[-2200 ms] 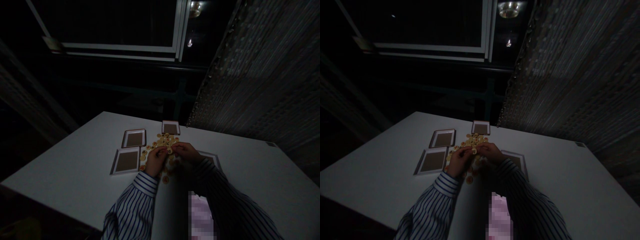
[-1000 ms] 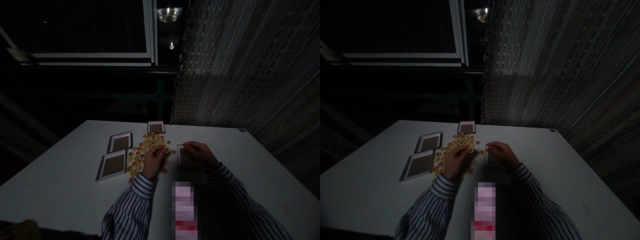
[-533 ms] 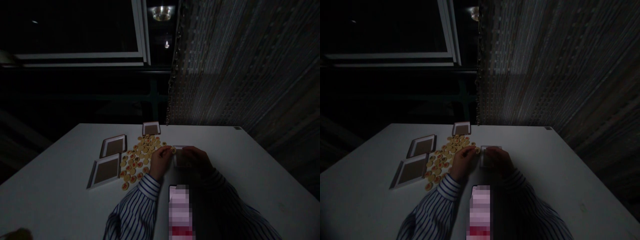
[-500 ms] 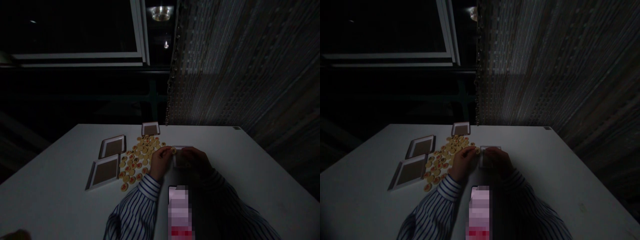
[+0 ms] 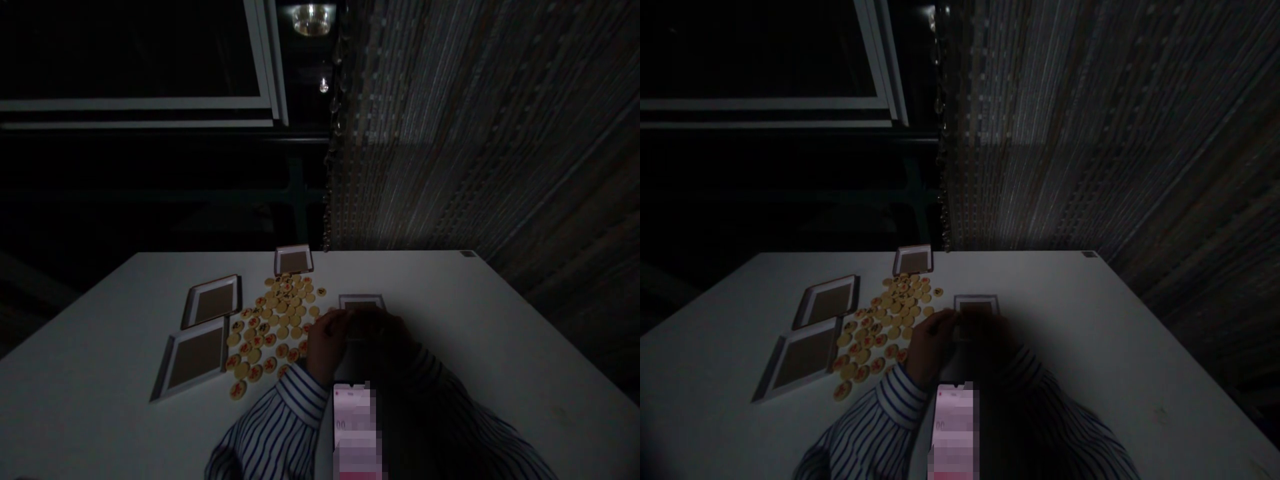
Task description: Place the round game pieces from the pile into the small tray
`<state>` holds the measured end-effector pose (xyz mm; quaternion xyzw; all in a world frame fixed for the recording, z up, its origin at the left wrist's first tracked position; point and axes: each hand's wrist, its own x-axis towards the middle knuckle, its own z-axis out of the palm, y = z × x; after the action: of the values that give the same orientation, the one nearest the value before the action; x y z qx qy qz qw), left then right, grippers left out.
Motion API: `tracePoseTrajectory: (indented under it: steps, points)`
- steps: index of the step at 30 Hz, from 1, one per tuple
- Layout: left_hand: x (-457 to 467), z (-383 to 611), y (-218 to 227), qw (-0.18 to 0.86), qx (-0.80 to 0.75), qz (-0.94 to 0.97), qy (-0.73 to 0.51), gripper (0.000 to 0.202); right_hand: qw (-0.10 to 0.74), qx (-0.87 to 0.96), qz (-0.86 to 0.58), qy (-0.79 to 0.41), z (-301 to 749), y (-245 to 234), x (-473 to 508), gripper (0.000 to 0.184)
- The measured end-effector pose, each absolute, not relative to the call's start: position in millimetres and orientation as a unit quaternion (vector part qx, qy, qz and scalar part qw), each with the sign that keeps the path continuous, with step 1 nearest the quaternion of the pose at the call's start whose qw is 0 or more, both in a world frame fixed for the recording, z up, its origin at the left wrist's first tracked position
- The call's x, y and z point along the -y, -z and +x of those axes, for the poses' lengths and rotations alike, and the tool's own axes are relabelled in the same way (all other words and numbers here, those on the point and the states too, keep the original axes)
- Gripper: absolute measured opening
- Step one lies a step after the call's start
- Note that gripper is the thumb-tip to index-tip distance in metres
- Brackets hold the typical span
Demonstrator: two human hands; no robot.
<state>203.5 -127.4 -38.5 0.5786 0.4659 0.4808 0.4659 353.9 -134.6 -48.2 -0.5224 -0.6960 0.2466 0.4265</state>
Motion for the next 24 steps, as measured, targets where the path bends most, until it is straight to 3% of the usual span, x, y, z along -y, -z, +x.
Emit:
tracePoseTrajectory:
  steps: [13,24]
  points:
    - [124.9,202.1,47.5,0.474,-0.478,0.553,-0.491,0.019,0.438,0.719,-0.454,-0.291,356.1,54.4,130.3,0.028]
    - [125.9,200.9,38.8,0.571,-0.475,0.432,-0.511,0.023,0.428,0.686,-0.524,-0.267,352.1,57.2,129.8,0.028]
